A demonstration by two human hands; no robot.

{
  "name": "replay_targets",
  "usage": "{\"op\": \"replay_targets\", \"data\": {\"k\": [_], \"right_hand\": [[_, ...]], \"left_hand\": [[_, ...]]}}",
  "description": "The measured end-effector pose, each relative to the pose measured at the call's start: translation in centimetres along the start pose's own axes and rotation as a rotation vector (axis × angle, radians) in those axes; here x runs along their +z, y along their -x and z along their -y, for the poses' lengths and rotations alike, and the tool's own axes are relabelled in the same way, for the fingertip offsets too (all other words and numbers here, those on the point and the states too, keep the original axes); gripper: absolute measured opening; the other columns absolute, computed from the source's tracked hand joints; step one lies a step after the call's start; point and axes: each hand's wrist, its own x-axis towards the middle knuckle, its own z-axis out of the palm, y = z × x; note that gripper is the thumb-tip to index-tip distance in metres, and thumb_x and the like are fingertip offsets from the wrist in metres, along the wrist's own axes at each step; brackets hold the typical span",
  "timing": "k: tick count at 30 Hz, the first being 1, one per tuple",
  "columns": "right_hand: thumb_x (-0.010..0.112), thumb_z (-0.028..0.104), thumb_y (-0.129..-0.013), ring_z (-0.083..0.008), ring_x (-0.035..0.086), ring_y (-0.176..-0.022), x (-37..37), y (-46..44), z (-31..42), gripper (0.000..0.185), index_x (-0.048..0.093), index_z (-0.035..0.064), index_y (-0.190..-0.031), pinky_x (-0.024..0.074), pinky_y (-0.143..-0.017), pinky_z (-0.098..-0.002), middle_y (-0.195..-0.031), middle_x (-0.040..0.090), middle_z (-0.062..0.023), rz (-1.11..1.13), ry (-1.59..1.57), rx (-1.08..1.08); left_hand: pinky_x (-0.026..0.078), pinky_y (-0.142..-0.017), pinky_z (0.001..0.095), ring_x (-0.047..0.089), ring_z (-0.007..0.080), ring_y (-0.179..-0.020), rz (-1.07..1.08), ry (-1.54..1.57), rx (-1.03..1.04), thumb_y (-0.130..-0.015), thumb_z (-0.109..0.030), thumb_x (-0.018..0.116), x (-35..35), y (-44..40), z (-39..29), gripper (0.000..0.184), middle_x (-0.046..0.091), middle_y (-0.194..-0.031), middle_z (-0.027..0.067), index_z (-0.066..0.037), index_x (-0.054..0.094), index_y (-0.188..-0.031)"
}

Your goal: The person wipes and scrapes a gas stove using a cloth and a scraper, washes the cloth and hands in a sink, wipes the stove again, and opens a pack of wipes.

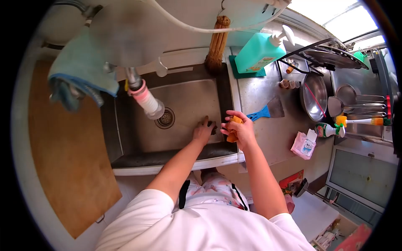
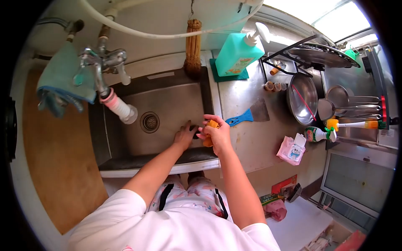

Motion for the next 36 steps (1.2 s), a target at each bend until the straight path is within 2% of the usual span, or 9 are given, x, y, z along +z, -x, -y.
{"op": "replay_targets", "data": {"k": [6,8,12,14,20,26,28,31,36], "right_hand": [[0.060,-0.014,-0.075,-0.0212,0.064,-0.084,-1.3,-1.2,-2.9,0.043,0.058,0.0007,-0.116,0.0601,-0.071,-0.0342,-0.107,0.054,-0.0110,-0.023,-0.045,-0.042],[0.060,-0.012,-0.077,-0.0211,0.064,-0.083,-0.9,-0.9,-3.1,0.043,0.058,0.0005,-0.118,0.0598,-0.072,-0.0344,-0.108,0.054,-0.0106,-0.030,-0.054,-0.055],[0.061,-0.004,-0.083,-0.0137,0.060,-0.079,-0.4,0.2,-4.3,0.035,0.061,0.0000,-0.118,0.0544,-0.066,-0.0273,-0.101,0.059,-0.0054,-0.107,-0.004,-0.143],[0.062,0.002,-0.086,-0.0072,0.054,-0.072,-1.8,-0.8,-7.4,0.025,0.066,0.0008,-0.111,0.0458,-0.059,-0.0222,-0.087,0.063,-0.0017,-0.108,0.087,-0.349],[0.066,0.010,-0.087,-0.0072,0.048,-0.054,-0.8,-0.3,-8.2,0.011,0.068,-0.0004,-0.092,0.0414,-0.050,-0.0224,-0.066,0.060,0.0003,-0.340,0.369,-0.382],[0.037,0.068,-0.090,-0.0314,0.062,-0.064,-1.3,-4.3,-13.0,0.064,0.068,0.0145,-0.076,0.0433,-0.054,-0.0447,-0.072,0.065,-0.0089,-0.647,0.444,-0.828],[0.060,0.036,-0.091,-0.0163,0.045,-0.046,-1.1,-4.4,-10.0,0.048,0.059,-0.0024,-0.063,0.0390,-0.048,-0.0355,-0.051,0.052,-0.0098,-0.527,0.732,-0.185],[0.055,0.041,-0.090,-0.0238,0.045,-0.045,-0.8,-5.5,-11.6,0.055,0.054,-0.0035,-0.058,0.0388,-0.050,-0.0417,-0.050,0.048,-0.0149,-0.481,0.703,-0.233],[0.059,0.032,-0.088,-0.0130,0.029,-0.045,2.4,-5.3,-13.1,0.049,0.044,0.0014,-0.053,0.0278,-0.043,-0.0358,-0.048,0.036,-0.0051,-0.744,0.694,-0.433]], "left_hand": [[0.055,-0.078,0.0474,0.059,0.0326,-0.105,-0.079,0.113,-0.096,-0.089,-0.015,0.056,-1.2,-4.2,1.6,0.034,0.048,-0.124,0.0183,-0.013,0.051,-0.123],[0.054,-0.082,0.0461,0.060,0.0359,-0.104,-0.642,0.266,-0.078,-0.090,-0.020,0.057,-4.5,-3.8,1.3,0.036,0.048,-0.128,0.0195,-0.009,0.049,-0.124],[0.043,-0.100,0.0433,0.051,0.0348,-0.118,0.002,1.693,-0.379,-0.090,-0.036,0.062,-10.0,2.6,-5.8,0.068,0.044,-0.134,0.0199,-0.003,0.032,-0.140],[0.035,-0.106,0.0397,0.040,0.0277,-0.132,-0.001,1.736,-0.125,-0.088,-0.048,0.063,-6.0,5.0,-8.5,0.083,0.037,-0.142,0.0159,-0.009,0.019,-0.148],[0.028,-0.112,0.0413,0.029,0.0342,-0.140,-0.035,1.664,-0.520,-0.071,-0.053,0.075,-9.2,7.1,-11.8,0.115,0.025,-0.150,0.0241,-0.001,0.009,-0.150],[0.050,-0.086,0.0359,0.059,0.0229,-0.104,0.090,1.920,-0.493,-0.065,-0.017,0.082,-7.2,4.8,-10.2,0.079,0.056,-0.115,0.0127,-0.007,0.042,-0.133],[0.041,-0.099,0.0334,0.050,0.0232,-0.119,0.215,1.919,-0.580,-0.066,-0.027,0.083,-6.3,4.6,-9.5,0.083,0.051,-0.125,0.0102,-0.009,0.042,-0.136],[0.053,-0.059,0.0333,0.064,0.0214,-0.068,0.029,1.824,-0.723,-0.066,-0.010,0.073,-6.6,4.8,-9.5,0.060,0.062,-0.089,0.0107,-0.003,0.051,-0.122],[0.052,-0.063,0.0330,0.065,0.0217,-0.072,0.009,1.759,-0.730,-0.065,-0.009,0.073,-7.7,5.5,-8.2,0.057,0.062,-0.088,0.0106,0.000,0.053,-0.118]]}}
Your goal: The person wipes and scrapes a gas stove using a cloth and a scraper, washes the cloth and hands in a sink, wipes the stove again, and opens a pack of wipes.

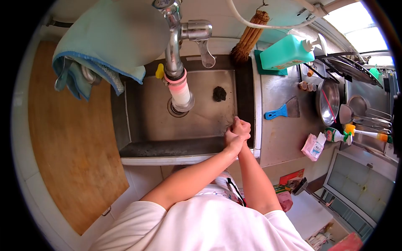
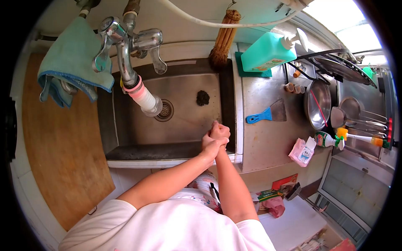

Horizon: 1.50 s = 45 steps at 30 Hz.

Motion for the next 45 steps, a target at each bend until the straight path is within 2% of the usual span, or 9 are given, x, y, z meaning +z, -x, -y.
{"op": "replay_targets", "data": {"k": [3,18,22,23,29,33,35,38,45], "right_hand": [[0.055,0.030,-0.083,-0.0285,0.044,-0.046,-0.7,0.1,1.5,0.041,0.054,-0.0032,-0.059,0.0392,-0.051,-0.0442,-0.051,0.049,-0.0170,0.398,-0.021,0.142],[0.057,0.028,-0.081,-0.0160,0.044,-0.045,0.2,3.2,5.7,0.043,0.050,0.0019,-0.048,0.0354,-0.045,-0.0360,-0.047,0.048,-0.0067,0.480,-0.211,0.136],[0.051,0.058,-0.092,-0.0188,0.056,-0.054,-2.5,1.4,7.6,0.057,0.058,0.0044,-0.110,0.0413,-0.046,-0.0332,-0.074,0.064,-0.0090,0.854,-0.552,0.558],[0.044,0.070,-0.089,-0.0248,0.065,-0.078,-3.1,0.6,7.1,0.079,0.035,0.0106,-0.140,0.0510,-0.061,-0.0373,-0.105,0.063,-0.0130,1.045,-0.575,0.496],[0.046,0.070,-0.087,-0.0303,0.051,-0.121,-6.3,1.6,11.4,0.087,0.021,0.0177,-0.151,0.0443,-0.096,-0.0475,-0.140,0.043,-0.0130,1.366,-1.009,0.528],[0.053,0.058,-0.091,-0.0289,0.054,-0.117,-6.2,1.2,10.9,0.076,0.029,0.0151,-0.149,0.0430,-0.097,-0.0457,-0.135,0.048,-0.0145,1.341,-1.002,0.575],[0.065,0.043,-0.090,-0.0254,0.055,-0.116,-4.8,0.1,8.8,0.069,0.039,0.0092,-0.144,0.0415,-0.100,-0.0418,-0.133,0.053,-0.0125,1.303,-0.225,-0.003],[0.072,0.026,-0.087,-0.0203,0.057,-0.113,-6.8,1.6,11.5,0.055,0.053,0.0024,-0.133,0.0427,-0.097,-0.0338,-0.123,0.060,-0.0109,1.078,-0.573,0.330],[0.071,0.016,-0.086,-0.0105,0.060,-0.070,-5.4,1.9,10.8,0.017,0.068,-0.0010,-0.091,0.0461,-0.068,-0.0248,-0.081,0.068,-0.0037,1.029,-0.568,0.101]], "left_hand": [[0.052,-0.071,0.0329,0.065,0.0233,-0.079,-0.113,-0.047,0.127,-0.065,-0.009,0.073,-1.0,0.3,-0.1,0.057,0.063,-0.091,0.0112,0.001,0.053,-0.117],[0.043,-0.097,0.0316,0.053,0.0213,-0.114,0.150,-0.088,0.246,-0.072,-0.029,0.081,-6.7,1.3,-2.0,0.081,0.050,-0.126,0.0090,-0.009,0.039,-0.138],[0.045,-0.096,0.0319,0.053,0.0173,-0.115,0.217,-0.152,0.114,-0.091,-0.027,0.068,-11.9,4.0,-6.5,0.072,0.050,-0.129,0.0096,-0.008,0.027,-0.147],[0.045,-0.096,0.0319,0.053,0.0173,-0.115,0.221,-0.158,0.122,-0.091,-0.027,0.068,-12.9,3.7,-6.8,0.072,0.050,-0.129,0.0096,-0.008,0.027,-0.147],[0.047,-0.090,0.0273,0.058,0.0117,-0.098,0.235,-0.270,0.494,-0.087,-0.006,0.069,-13.0,3.9,-9.2,0.048,0.061,-0.110,0.0070,0.001,0.047,-0.129],[0.048,-0.089,0.0272,0.061,0.0128,-0.098,0.186,-0.212,0.554,-0.083,-0.003,0.070,-13.8,4.0,-9.9,0.023,0.062,-0.107,0.0062,-0.003,0.052,-0.099],[0.048,-0.089,0.0274,0.061,0.0130,-0.099,0.189,-0.240,0.533,-0.082,-0.004,0.071,-14.9,3.7,-9.9,0.026,0.062,-0.106,0.0059,-0.003,0.052,-0.099],[0.048,-0.087,0.0269,0.061,0.0132,-0.095,0.239,-0.186,0.459,-0.078,-0.002,0.074,-15.3,4.2,-11.0,0.031,0.063,-0.101,0.0045,-0.005,0.053,-0.100],[0.047,-0.082,0.0248,0.059,0.0119,-0.090,0.495,-0.161,0.376,-0.075,0.001,0.074,-16.6,4.8,-12.3,0.036,0.057,-0.093,0.0013,-0.011,0.044,-0.091]]}}
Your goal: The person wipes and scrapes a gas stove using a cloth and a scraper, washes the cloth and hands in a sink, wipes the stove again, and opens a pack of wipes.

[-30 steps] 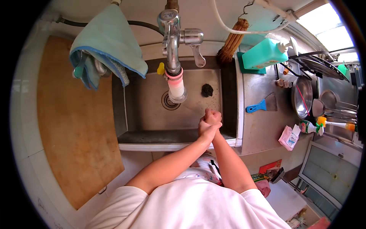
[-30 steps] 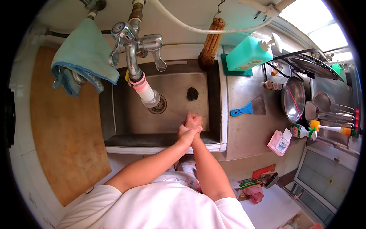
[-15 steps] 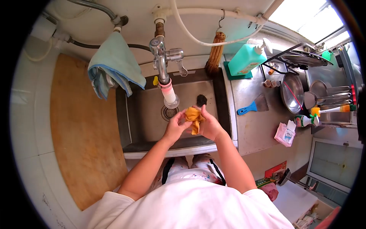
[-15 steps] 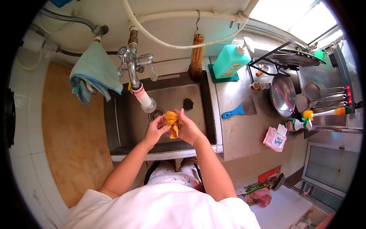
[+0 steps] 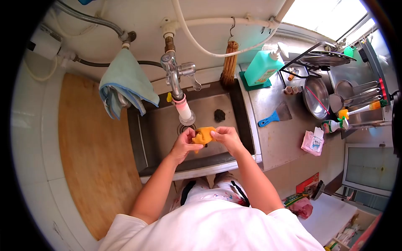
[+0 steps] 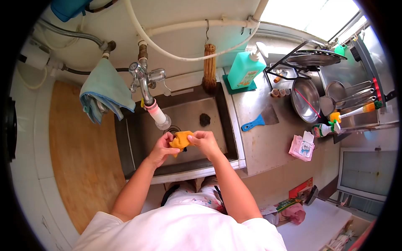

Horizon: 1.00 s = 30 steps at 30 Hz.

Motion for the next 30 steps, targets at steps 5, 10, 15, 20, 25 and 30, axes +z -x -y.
{"op": "replay_targets", "data": {"k": [5,10,15,20,25,30], "right_hand": [[0.064,0.009,-0.090,-0.0106,0.061,-0.073,-0.2,0.0,0.6,0.008,0.067,0.0015,-0.088,0.0467,-0.068,-0.0239,-0.083,0.067,-0.0034,-0.078,-0.099,-0.003],[0.069,0.018,-0.088,-0.0108,0.060,-0.077,-0.9,-0.3,0.6,0.022,0.069,0.0002,-0.100,0.0464,-0.072,-0.0264,-0.085,0.068,-0.0048,-0.117,0.154,0.007],[0.071,0.038,-0.086,-0.0187,0.058,-0.105,-0.9,1.0,0.7,0.060,0.055,0.0011,-0.129,0.0448,-0.091,-0.0340,-0.113,0.064,-0.0121,-0.475,-0.072,-0.046],[0.076,0.043,-0.080,-0.0230,0.054,-0.115,-0.3,3.8,-0.4,0.076,0.046,0.0010,-0.136,0.0437,-0.096,-0.0385,-0.121,0.059,-0.0136,0.101,-0.093,0.222],[0.074,0.024,-0.084,-0.0131,0.059,-0.101,-3.4,8.8,0.7,0.040,0.061,0.0037,-0.116,0.0447,-0.091,-0.0274,-0.106,0.065,-0.0038,0.082,-0.519,0.123],[0.073,0.018,-0.083,-0.0122,0.062,-0.097,-9.5,15.9,1.6,0.030,0.066,0.0024,-0.109,0.0447,-0.091,-0.0266,-0.100,0.068,-0.0049,-0.003,-0.283,-0.057]], "left_hand": [[0.047,-0.079,0.0258,0.058,0.0120,-0.091,-0.055,0.166,0.005,-0.073,-0.002,0.077,-3.8,-0.3,0.6,0.042,0.057,-0.096,0.0029,-0.010,0.045,-0.098],[0.047,-0.083,0.0272,0.058,0.0114,-0.094,0.237,-0.627,-0.233,-0.079,-0.011,0.075,-2.8,-0.3,-2.9,0.057,0.060,-0.105,0.0032,-0.006,0.045,-0.127],[0.046,-0.087,0.0259,0.056,0.0096,-0.100,0.229,-0.271,-0.090,-0.083,-0.011,0.070,-1.7,0.0,-2.1,0.052,0.059,-0.109,0.0001,-0.007,0.044,-0.129],[0.046,-0.091,0.0279,0.056,0.0138,-0.106,0.299,-0.170,-0.098,-0.080,-0.001,0.069,1.4,1.0,-3.4,0.073,0.056,-0.117,0.0044,-0.012,0.030,-0.140],[0.043,-0.099,0.0287,0.053,0.0161,-0.117,0.458,-0.043,-0.152,-0.073,0.002,0.074,6.7,1.3,-3.6,0.095,0.051,-0.130,0.0069,-0.014,0.019,-0.149],[0.037,-0.107,0.0304,0.046,0.0161,-0.127,0.637,-0.304,-0.169,-0.073,-0.007,0.079,13.7,0.8,-2.9,0.087,0.047,-0.137,0.0071,-0.006,0.031,-0.145]]}}
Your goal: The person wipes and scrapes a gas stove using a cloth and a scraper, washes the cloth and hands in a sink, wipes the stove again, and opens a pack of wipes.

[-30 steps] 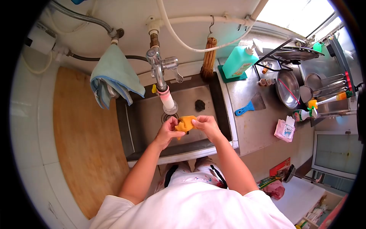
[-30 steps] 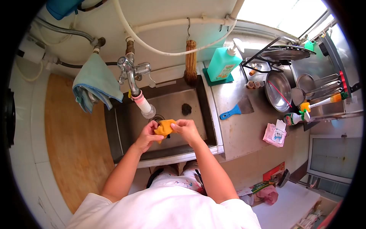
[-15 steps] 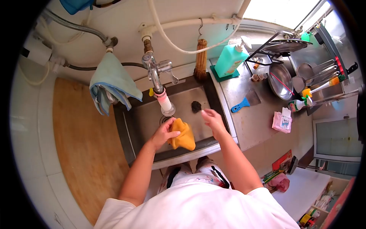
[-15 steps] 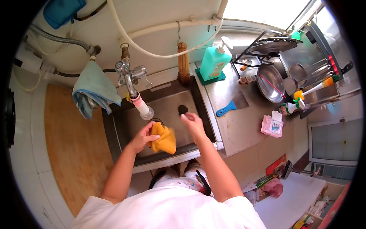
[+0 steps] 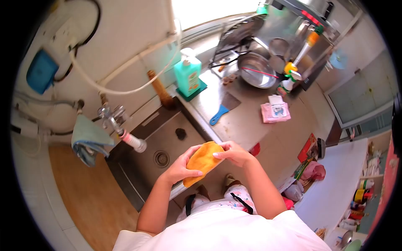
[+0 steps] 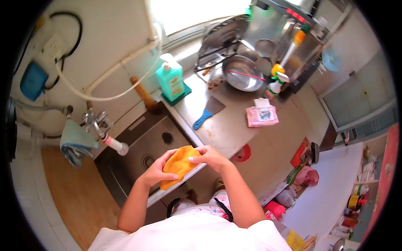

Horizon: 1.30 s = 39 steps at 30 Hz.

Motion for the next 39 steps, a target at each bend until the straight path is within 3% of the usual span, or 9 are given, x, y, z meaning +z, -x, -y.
{"op": "replay_targets", "data": {"k": [4,7,9,13,16,20,23,33,39], "right_hand": [[0.070,0.012,-0.086,-0.0134,0.065,-0.090,-5.3,7.1,1.3,0.029,0.065,-0.0007,-0.110,0.0498,-0.084,-0.0273,-0.101,0.068,-0.0067,-0.146,-0.159,-0.153],[0.066,0.007,-0.089,-0.0142,0.065,-0.090,-11.4,13.8,1.9,0.023,0.064,-0.0030,-0.109,0.0524,-0.083,-0.0280,-0.100,0.068,-0.0071,-0.313,-0.412,-0.375],[0.066,0.004,-0.088,-0.0153,0.065,-0.091,-15.1,17.6,2.3,0.026,0.063,-0.0036,-0.112,0.0520,-0.085,-0.0273,-0.103,0.067,-0.0073,-0.435,-0.398,-0.561],[0.066,-0.012,-0.075,-0.0129,0.058,-0.083,-23.6,28.2,5.6,0.022,0.074,0.0034,-0.088,0.0457,-0.079,-0.0252,-0.089,0.059,-0.0022,-0.674,0.527,-0.967],[0.053,-0.019,-0.070,-0.0107,0.052,-0.077,-31.3,33.2,7.0,0.044,0.076,0.0082,-0.096,0.0426,-0.069,-0.0212,-0.081,0.054,-0.0013,-0.798,0.451,-1.095],[0.050,-0.019,-0.076,-0.0064,0.052,-0.078,-36.1,37.5,10.0,0.038,0.072,0.0000,-0.101,0.0433,-0.069,-0.0181,-0.081,0.056,0.0015,-0.972,0.087,-0.865],[0.048,-0.017,-0.073,-0.0090,0.059,-0.081,-42.4,37.6,10.7,0.040,0.069,-0.0023,-0.103,0.0461,-0.074,-0.0197,-0.086,0.062,-0.0010,-0.968,0.201,-0.882],[0.050,-0.006,-0.085,-0.0125,0.066,-0.072,-62.4,33.0,18.4,0.021,0.066,-0.0031,-0.099,0.0568,-0.062,-0.0283,-0.083,0.067,-0.0069,-1.113,0.048,-0.351],[0.056,0.000,-0.082,-0.0139,0.066,-0.075,-65.6,27.6,25.3,0.025,0.068,-0.0020,-0.103,0.0550,-0.069,-0.0282,-0.087,0.069,-0.0107,-0.768,0.409,-0.615]], "left_hand": [[0.040,-0.107,0.0435,0.049,0.0297,-0.127,0.055,0.873,-0.057,-0.087,-0.046,0.066,6.1,-6.2,1.7,0.077,0.048,-0.140,0.0157,-0.005,0.034,-0.144],[0.038,-0.108,0.0465,0.050,0.0303,-0.127,0.127,1.022,-0.321,-0.089,-0.042,0.064,13.2,-13.4,5.3,0.063,0.054,-0.133,0.0173,-0.001,0.049,-0.134],[0.043,-0.103,0.0434,0.053,0.0271,-0.122,0.108,0.484,-0.161,-0.083,-0.012,0.071,17.6,-17.4,3.6,0.058,0.056,-0.131,0.0140,-0.001,0.047,-0.135],[0.052,-0.091,0.0325,0.064,0.0209,-0.104,0.057,-0.050,0.301,-0.078,0.015,0.063,28.7,-25.5,0.8,0.067,0.065,-0.115,0.0117,-0.005,0.040,-0.138],[0.051,-0.090,0.0293,0.065,0.0183,-0.100,0.073,-0.148,0.498,-0.081,0.010,0.065,33.9,-32.3,3.7,0.051,0.066,-0.110,0.0137,0.000,0.052,-0.129],[0.050,-0.080,0.0255,0.064,0.0144,-0.093,0.045,-0.275,0.671,-0.088,-0.006,0.067,40.6,-38.7,3.7,0.028,0.067,-0.104,0.0100,-0.001,0.058,-0.114],[0.048,-0.074,0.0211,0.059,0.0064,-0.084,0.011,-0.066,0.325,-0.093,-0.010,0.061,42.8,-43.2,2.0,0.010,0.065,-0.094,0.0007,-0.002,0.061,-0.100],[0.037,-0.066,0.0172,0.047,0.0005,-0.074,-0.031,-0.111,0.035,-0.097,-0.024,0.055,45.2,-66.5,4.2,0.021,0.055,-0.079,-0.0092,-0.006,0.062,-0.088],[0.046,-0.089,0.0280,0.056,0.0107,-0.103,0.027,-0.100,0.055,-0.098,-0.020,0.054,50.3,-74.7,-0.1,0.029,0.061,-0.116,0.0088,0.002,0.056,-0.116]]}}
